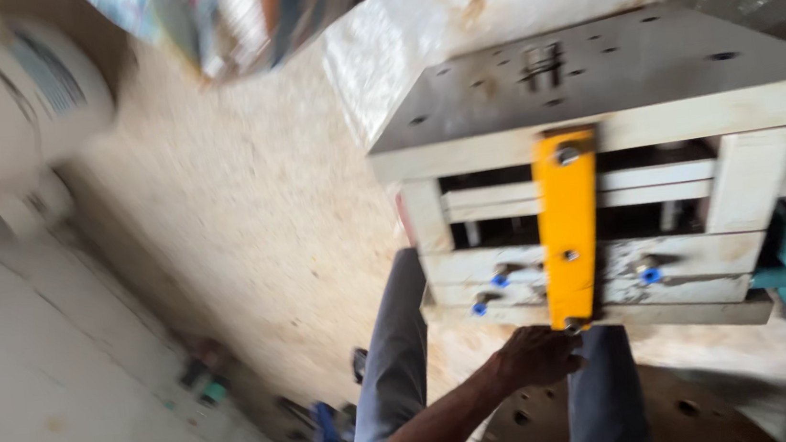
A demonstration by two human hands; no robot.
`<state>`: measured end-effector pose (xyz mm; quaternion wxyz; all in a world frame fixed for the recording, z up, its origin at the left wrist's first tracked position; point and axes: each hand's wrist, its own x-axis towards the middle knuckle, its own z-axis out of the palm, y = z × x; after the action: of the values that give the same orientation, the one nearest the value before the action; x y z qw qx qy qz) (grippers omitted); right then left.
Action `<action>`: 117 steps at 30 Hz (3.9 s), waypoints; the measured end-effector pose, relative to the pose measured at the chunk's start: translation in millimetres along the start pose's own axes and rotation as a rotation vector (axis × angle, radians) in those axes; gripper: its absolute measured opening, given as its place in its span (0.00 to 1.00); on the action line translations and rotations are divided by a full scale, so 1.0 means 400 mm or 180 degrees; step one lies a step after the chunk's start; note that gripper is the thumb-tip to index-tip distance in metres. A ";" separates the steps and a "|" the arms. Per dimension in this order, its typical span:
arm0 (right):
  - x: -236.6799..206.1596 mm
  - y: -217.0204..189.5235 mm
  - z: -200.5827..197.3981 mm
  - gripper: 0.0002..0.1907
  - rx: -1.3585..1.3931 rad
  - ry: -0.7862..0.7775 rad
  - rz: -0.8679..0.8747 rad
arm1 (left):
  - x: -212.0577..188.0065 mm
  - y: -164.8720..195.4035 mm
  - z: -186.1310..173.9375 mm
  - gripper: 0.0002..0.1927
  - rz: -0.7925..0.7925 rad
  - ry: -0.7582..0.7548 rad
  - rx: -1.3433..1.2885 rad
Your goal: The person wipes a metal machine part with a cloth, then pours liquid from a bottle onto the part and continues wiping. The person handles the cloth and bottle while cleaning the machine surface.
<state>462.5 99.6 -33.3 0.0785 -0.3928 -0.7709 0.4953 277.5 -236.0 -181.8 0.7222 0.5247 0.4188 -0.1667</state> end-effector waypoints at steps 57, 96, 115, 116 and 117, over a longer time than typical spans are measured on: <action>0.591 -0.386 0.553 0.29 -0.4852 -0.3752 -0.1259 | -0.266 -0.091 -0.146 0.22 0.0700 0.1604 -0.1963; 0.705 -0.405 0.575 0.25 -0.5332 -0.5013 -0.1773 | -0.349 -0.141 -0.233 0.20 0.0693 0.1923 -0.2653; 0.765 -0.120 0.889 0.32 -0.5406 -0.4295 -0.1517 | -0.389 -0.228 -0.207 0.13 0.0512 0.2282 -0.2965; 0.740 -0.184 0.827 0.32 -0.5415 -0.4370 -0.1692 | -0.397 -0.231 -0.213 0.12 0.0529 0.2286 -0.3022; 0.713 -0.249 0.766 0.34 -0.5595 -0.4489 -0.1690 | -0.402 -0.236 -0.221 0.12 0.0550 0.2291 -0.3074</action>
<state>60.1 59.3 -180.0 -0.5677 0.2259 -0.7802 -0.1345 79.8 -225.6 -123.4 0.7025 0.1933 0.6208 0.2892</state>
